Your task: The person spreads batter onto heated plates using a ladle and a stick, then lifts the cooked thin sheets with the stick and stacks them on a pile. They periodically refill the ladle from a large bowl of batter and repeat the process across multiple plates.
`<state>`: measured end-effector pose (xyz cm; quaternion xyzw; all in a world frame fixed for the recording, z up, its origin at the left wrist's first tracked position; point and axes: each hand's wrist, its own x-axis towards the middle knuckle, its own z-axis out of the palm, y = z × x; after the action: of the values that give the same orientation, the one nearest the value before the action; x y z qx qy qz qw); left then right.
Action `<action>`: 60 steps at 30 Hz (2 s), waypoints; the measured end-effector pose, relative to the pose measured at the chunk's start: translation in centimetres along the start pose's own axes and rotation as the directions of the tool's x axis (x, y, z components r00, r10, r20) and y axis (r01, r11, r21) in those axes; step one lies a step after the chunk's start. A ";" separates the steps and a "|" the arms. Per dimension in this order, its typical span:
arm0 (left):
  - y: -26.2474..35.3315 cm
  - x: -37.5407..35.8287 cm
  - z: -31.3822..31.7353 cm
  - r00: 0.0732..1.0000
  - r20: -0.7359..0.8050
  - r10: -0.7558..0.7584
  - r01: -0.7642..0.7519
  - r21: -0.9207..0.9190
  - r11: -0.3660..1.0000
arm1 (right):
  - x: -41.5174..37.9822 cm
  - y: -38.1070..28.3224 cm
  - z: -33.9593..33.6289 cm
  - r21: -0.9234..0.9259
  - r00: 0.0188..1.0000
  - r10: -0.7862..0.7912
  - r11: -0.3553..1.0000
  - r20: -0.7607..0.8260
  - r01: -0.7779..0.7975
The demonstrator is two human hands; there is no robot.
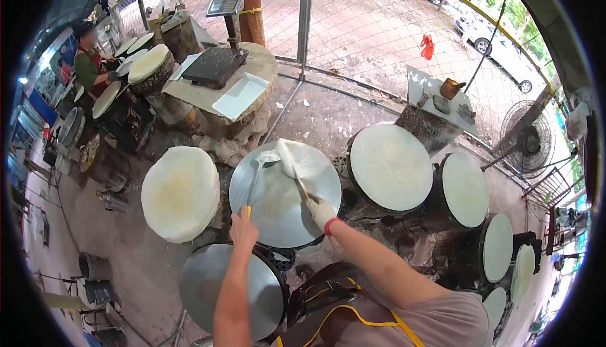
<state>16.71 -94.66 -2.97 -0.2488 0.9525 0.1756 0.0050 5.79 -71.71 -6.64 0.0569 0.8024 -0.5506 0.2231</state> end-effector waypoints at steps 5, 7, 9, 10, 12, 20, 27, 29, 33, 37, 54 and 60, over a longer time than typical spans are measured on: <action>-2.3 -0.9 -1.4 0.998 -0.014 -0.059 0.060 0.035 0.998 | 1.4 1.8 -2.9 0.127 0.989 -0.064 0.989 -0.137 0.081; -2.9 -1.5 -1.5 0.998 -0.010 -0.055 0.055 0.023 0.998 | -0.6 -0.6 -1.5 -0.147 0.989 -0.010 0.989 -0.147 -0.012; -3.0 -2.2 -1.9 0.999 -0.027 -0.036 0.036 0.012 0.999 | 0.0 -2.9 0.7 -0.325 0.988 -0.150 0.937 -0.044 0.128; -2.9 -3.0 -2.1 0.999 -0.043 -0.022 0.022 0.006 1.000 | -0.6 -5.1 0.7 -0.327 0.993 -0.119 0.938 0.017 0.118; -3.2 -3.5 -2.5 0.997 -0.068 -0.026 0.025 -0.018 1.000 | 0.2 -5.1 -1.3 -0.142 0.988 -0.023 0.989 0.150 0.045; -5.4 -8.0 -2.6 0.996 -0.076 -0.055 0.047 -0.106 0.993 | 2.5 -2.7 1.3 -0.204 0.968 -0.126 0.964 0.215 0.171; -6.5 -13.1 -0.9 0.981 -0.142 -0.133 0.119 -0.107 0.987 | 3.1 -5.3 -4.0 0.098 0.969 0.035 0.993 0.246 -0.061; -5.1 -13.7 -1.3 0.983 -0.126 -0.131 0.120 -0.093 0.988 | 5.6 -2.9 -0.7 -0.218 0.902 -0.243 0.917 0.357 0.333; -2.9 -16.8 -1.0 0.966 -0.167 -0.200 0.166 -0.195 0.967 | 4.5 -5.8 -4.7 -0.079 0.771 0.071 0.996 0.632 -0.027; -1.5 -20.1 0.5 0.922 -0.238 -0.305 0.182 -0.428 0.885 | 7.8 -6.9 -4.9 0.043 0.897 -0.036 0.999 0.440 0.019; 6.2 -20.4 5.6 0.738 -0.067 -0.672 0.415 -0.740 0.529 | 14.4 -4.4 -9.0 -0.385 0.085 0.408 0.900 0.909 -0.204; 12.6 -24.8 7.0 0.845 -0.099 -0.525 0.458 -0.374 0.807 | 17.4 -7.4 -14.2 -0.580 0.616 0.460 0.815 0.640 -0.006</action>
<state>31.95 -70.33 -2.99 -0.5011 0.8063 0.3023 -0.0865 -16.42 -64.33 -3.47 -0.1323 0.7366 -0.2465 0.6158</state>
